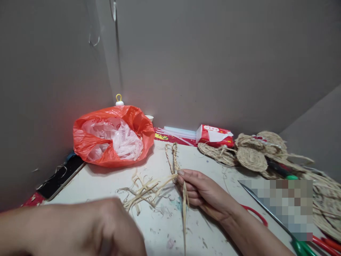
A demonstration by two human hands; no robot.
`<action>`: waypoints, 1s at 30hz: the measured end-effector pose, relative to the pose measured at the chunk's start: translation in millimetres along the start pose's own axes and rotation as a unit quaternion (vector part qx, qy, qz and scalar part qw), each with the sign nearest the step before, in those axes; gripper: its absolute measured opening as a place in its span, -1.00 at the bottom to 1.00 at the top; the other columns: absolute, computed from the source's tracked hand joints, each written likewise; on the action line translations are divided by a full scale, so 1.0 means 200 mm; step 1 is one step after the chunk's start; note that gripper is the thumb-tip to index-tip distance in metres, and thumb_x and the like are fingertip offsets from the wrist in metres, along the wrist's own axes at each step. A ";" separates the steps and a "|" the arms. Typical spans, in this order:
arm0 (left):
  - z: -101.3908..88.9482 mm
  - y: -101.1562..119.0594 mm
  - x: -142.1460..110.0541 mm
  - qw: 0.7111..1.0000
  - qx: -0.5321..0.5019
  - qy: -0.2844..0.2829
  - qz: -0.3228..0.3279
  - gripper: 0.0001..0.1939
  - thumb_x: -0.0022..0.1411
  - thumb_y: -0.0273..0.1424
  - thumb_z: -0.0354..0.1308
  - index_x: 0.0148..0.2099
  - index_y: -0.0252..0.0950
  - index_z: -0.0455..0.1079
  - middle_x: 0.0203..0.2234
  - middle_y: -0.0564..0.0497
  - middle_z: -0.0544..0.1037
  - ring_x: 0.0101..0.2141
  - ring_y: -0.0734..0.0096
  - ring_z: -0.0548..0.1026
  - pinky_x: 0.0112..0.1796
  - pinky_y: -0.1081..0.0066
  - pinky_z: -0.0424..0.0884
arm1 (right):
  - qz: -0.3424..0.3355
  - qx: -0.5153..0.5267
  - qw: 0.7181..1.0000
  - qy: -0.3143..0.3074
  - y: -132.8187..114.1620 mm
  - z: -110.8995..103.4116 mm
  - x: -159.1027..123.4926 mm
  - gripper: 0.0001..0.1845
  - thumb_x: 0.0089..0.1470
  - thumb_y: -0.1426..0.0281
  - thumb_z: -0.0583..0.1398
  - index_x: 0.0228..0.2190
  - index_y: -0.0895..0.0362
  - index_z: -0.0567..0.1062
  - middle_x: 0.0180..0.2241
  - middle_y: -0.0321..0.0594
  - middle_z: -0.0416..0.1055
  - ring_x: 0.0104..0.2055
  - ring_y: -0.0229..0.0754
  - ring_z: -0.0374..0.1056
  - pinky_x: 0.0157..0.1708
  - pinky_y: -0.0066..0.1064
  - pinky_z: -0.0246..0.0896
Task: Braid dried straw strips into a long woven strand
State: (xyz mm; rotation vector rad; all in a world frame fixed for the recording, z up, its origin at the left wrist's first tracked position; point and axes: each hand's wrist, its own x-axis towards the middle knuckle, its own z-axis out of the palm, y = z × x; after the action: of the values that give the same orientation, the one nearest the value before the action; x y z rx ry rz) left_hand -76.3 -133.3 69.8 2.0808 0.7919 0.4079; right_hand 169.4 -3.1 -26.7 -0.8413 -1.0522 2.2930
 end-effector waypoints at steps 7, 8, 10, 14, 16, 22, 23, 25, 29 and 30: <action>-0.16 -0.22 0.03 0.889 0.303 0.267 -0.217 -0.80 0.19 -0.35 0.00 -0.34 -0.28 0.42 -0.55 0.03 0.43 -0.55 0.53 0.30 -0.48 0.53 0.19 | 0.004 0.005 1.000 -0.004 0.00 0.01 -0.01 -0.62 -0.03 0.20 0.29 -0.58 0.18 0.30 -0.71 -0.56 -0.18 -0.70 -0.54 -0.36 -0.77 -0.66 -0.44; -0.14 -0.24 0.03 0.883 0.319 0.275 -0.209 -0.81 0.19 -0.35 -0.01 -0.31 -0.28 0.42 -0.51 0.01 0.45 -0.53 0.52 0.32 -0.47 0.53 0.19 | 0.006 0.007 1.000 -0.004 0.00 0.01 -0.01 -0.62 -0.04 0.20 0.30 -0.59 0.18 0.30 -0.71 -0.56 -0.18 -0.70 -0.54 -0.36 -0.77 -0.67 -0.45; -0.09 -0.26 0.05 0.892 0.325 0.257 -0.181 -0.81 0.20 -0.37 -0.02 -0.31 -0.30 0.41 -0.47 -0.01 0.46 -0.51 0.52 0.32 -0.46 0.52 0.17 | 0.007 0.014 1.000 -0.001 -0.01 0.01 0.00 -0.62 -0.07 0.20 0.32 -0.59 0.19 0.30 -0.71 -0.57 -0.19 -0.70 -0.54 -0.36 -0.77 -0.67 -0.44; 0.00 -0.25 0.14 0.920 0.281 0.162 -0.220 -0.82 0.16 -0.38 0.01 -0.45 -0.30 0.35 -0.58 0.05 0.40 -0.59 0.55 0.23 -0.53 0.52 0.07 | 0.008 0.031 0.999 0.004 -0.01 0.01 0.00 -0.63 -0.08 0.22 0.33 -0.58 0.19 0.31 -0.70 -0.56 -0.19 -0.70 -0.54 -0.37 -0.77 -0.67 -0.43; 0.02 -0.26 0.19 0.918 0.253 0.140 -0.271 -0.85 0.08 -0.33 0.11 -0.46 -0.29 0.34 -0.59 0.07 0.39 -0.61 0.55 0.21 -0.56 0.51 0.02 | 0.007 0.035 0.999 0.002 -0.01 0.01 0.00 -0.63 -0.09 0.23 0.34 -0.59 0.19 0.30 -0.70 -0.57 -0.19 -0.70 -0.54 -0.37 -0.77 -0.67 -0.43; 0.03 -0.36 0.27 0.937 0.184 0.142 -0.263 -0.89 0.06 -0.43 0.06 -0.47 -0.30 0.36 -0.59 0.09 0.40 -0.56 0.54 0.26 -0.53 0.52 0.06 | 0.004 0.028 1.000 0.000 -0.01 0.01 -0.01 -0.64 -0.06 0.24 0.32 -0.58 0.18 0.30 -0.70 -0.56 -0.17 -0.70 -0.54 -0.36 -0.77 -0.67 -0.44; 0.03 -0.37 0.27 0.943 0.158 0.146 -0.253 -0.88 0.06 -0.44 0.05 -0.47 -0.31 0.36 -0.59 0.09 0.39 -0.56 0.55 0.27 -0.52 0.53 0.08 | 0.003 0.027 1.000 0.000 -0.01 0.01 -0.01 -0.64 -0.06 0.24 0.31 -0.57 0.18 0.30 -0.70 -0.57 -0.17 -0.70 -0.54 -0.36 -0.77 -0.67 -0.44; 0.01 -0.39 0.26 0.951 0.086 0.178 -0.239 -0.89 0.07 -0.43 0.07 -0.46 -0.32 0.37 -0.58 0.09 0.39 -0.53 0.55 0.29 -0.50 0.54 0.13 | 0.000 0.027 1.000 -0.002 -0.01 0.01 -0.01 -0.65 -0.05 0.25 0.31 -0.57 0.18 0.29 -0.71 -0.57 -0.18 -0.70 -0.54 -0.37 -0.77 -0.67 -0.44; -0.07 -0.39 0.25 0.930 -0.130 0.259 -0.225 -0.88 0.05 -0.38 0.16 -0.44 -0.34 0.34 -0.54 0.08 0.44 -0.52 0.56 0.36 -0.45 0.53 0.25 | 0.002 0.030 1.000 -0.007 -0.01 0.01 -0.01 -0.63 -0.04 0.24 0.30 -0.58 0.17 0.27 -0.71 -0.57 -0.19 -0.70 -0.53 -0.38 -0.77 -0.68 -0.43; -0.10 -0.38 0.24 0.917 -0.184 0.271 -0.227 -0.86 0.04 -0.36 0.18 -0.43 -0.34 0.32 -0.54 0.07 0.46 -0.52 0.56 0.38 -0.45 0.53 0.26 | 0.001 0.031 0.999 -0.007 -0.01 0.01 -0.01 -0.63 -0.04 0.24 0.30 -0.58 0.17 0.26 -0.70 -0.57 -0.19 -0.69 -0.53 -0.38 -0.77 -0.68 -0.44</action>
State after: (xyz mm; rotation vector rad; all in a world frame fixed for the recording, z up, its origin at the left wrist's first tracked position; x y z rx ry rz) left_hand -80.4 -55.8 19.2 1.3786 1.3690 0.8166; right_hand 169.5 -4.2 -23.4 -0.8038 -0.9816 2.3247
